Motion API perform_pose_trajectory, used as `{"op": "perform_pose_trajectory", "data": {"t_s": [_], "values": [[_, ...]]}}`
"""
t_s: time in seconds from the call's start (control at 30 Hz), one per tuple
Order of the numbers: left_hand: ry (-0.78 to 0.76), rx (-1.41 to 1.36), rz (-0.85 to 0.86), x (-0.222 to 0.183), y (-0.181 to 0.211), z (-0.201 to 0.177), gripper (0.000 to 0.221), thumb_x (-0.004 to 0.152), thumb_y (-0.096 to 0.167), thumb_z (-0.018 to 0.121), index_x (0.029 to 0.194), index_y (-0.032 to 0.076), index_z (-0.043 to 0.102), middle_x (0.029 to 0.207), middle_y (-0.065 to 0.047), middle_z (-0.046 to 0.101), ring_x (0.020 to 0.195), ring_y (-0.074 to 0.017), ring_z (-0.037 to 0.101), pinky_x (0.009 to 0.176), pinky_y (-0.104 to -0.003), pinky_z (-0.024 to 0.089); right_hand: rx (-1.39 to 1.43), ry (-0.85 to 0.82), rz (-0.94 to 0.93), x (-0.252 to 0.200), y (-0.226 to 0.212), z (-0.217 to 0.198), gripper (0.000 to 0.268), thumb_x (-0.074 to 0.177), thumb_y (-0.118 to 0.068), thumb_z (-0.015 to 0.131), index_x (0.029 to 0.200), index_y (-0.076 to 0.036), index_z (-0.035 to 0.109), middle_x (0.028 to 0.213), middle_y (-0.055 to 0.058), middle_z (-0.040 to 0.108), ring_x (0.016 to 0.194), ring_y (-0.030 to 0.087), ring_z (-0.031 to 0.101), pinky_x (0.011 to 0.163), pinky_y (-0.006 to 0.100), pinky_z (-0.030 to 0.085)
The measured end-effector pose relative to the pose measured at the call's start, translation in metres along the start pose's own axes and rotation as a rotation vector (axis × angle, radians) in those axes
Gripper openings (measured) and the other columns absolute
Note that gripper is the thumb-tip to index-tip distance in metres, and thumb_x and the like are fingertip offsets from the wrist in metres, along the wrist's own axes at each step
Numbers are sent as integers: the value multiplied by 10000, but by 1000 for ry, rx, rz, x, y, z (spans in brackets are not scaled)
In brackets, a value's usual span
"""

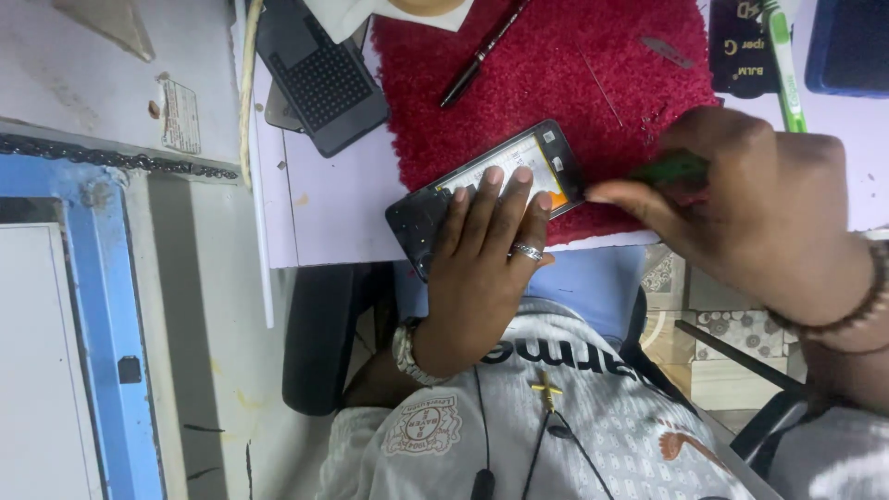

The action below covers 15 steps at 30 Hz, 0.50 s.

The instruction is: Unscrewing small screws from the internal components of a disassembled smartphone using a precision screwdriver

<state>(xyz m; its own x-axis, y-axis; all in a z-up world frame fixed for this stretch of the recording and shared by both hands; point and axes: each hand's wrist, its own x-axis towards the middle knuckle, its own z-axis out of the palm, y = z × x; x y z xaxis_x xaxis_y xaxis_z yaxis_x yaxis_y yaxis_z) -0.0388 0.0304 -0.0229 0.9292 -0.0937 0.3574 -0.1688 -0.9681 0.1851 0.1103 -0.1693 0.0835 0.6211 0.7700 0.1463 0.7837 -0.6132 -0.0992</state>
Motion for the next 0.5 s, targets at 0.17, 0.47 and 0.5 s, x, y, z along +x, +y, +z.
{"op": "perform_pose_trajectory", "data": {"t_s": [0.17, 0.47, 0.5], "values": [[-27, 15, 6, -1, -1, 0, 697, 1022, 507, 826, 1530, 102, 575, 1654, -171, 488, 1560, -399, 429, 1310, -574, 339, 316, -237, -15, 1, 2, -9, 353, 989, -240, 750, 1328, -150, 786, 1078, 32, 838, 672, 179, 780, 532, 328, 581], [-5, 24, 1, 1, 0, 0, 727, 979, 526, 867, 1518, 121, 595, 1642, -152, 509, 1547, -381, 465, 1300, -558, 362, -242, 22, -27, -8, 11, 5, 693, 977, -927, 732, 1067, -251, 856, 723, -1, 716, 584, 182, 672, 572, 316, 502], [-2, 25, 3, 1, 0, -1, 743, 954, 528, 885, 1505, 115, 606, 1636, -151, 520, 1545, -377, 464, 1300, -552, 357, 73, -105, -69, 6, 1, -10, 556, 955, -559, 722, 1105, -24, 750, 1239, 117, 577, 1030, 281, 625, 757, 385, 555]]}}
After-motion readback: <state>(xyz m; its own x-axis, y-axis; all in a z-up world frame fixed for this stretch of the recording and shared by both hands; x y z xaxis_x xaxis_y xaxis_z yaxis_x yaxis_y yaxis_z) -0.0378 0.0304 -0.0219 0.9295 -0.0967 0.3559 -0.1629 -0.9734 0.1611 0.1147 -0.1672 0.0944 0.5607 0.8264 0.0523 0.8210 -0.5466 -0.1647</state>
